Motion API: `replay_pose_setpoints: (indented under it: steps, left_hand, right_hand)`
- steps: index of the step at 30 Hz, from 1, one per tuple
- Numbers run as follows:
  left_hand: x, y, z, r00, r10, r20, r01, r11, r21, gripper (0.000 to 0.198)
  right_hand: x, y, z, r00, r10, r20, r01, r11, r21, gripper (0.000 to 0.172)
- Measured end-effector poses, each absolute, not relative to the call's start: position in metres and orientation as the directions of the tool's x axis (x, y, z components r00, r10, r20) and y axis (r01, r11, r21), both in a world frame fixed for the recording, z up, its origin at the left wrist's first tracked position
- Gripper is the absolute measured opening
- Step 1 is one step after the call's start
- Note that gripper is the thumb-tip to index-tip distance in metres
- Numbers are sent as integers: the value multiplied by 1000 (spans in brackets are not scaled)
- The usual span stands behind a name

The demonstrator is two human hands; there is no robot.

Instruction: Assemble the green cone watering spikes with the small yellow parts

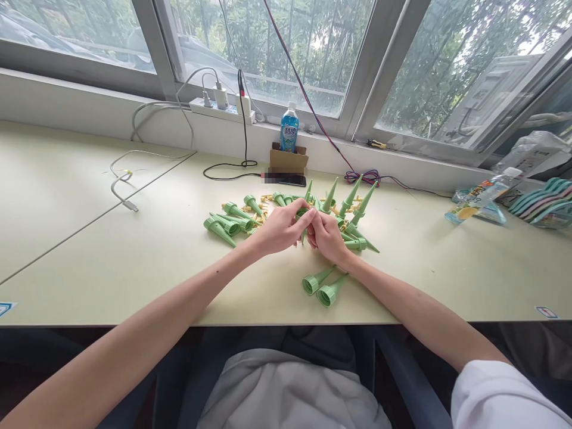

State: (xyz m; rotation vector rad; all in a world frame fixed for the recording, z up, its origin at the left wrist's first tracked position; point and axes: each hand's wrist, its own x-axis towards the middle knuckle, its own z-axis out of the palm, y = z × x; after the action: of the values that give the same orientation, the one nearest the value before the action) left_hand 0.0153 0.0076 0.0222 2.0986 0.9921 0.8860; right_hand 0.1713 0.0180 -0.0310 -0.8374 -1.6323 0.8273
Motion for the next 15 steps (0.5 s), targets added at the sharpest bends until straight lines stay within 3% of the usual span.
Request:
replay_pose_setpoints:
  steps: [15]
  left_hand:
    - [15, 7, 23, 493, 817, 300, 390, -515, 763, 36]
  right_hand:
    - [171, 15, -28, -190, 852, 488, 143, 516, -845, 53]
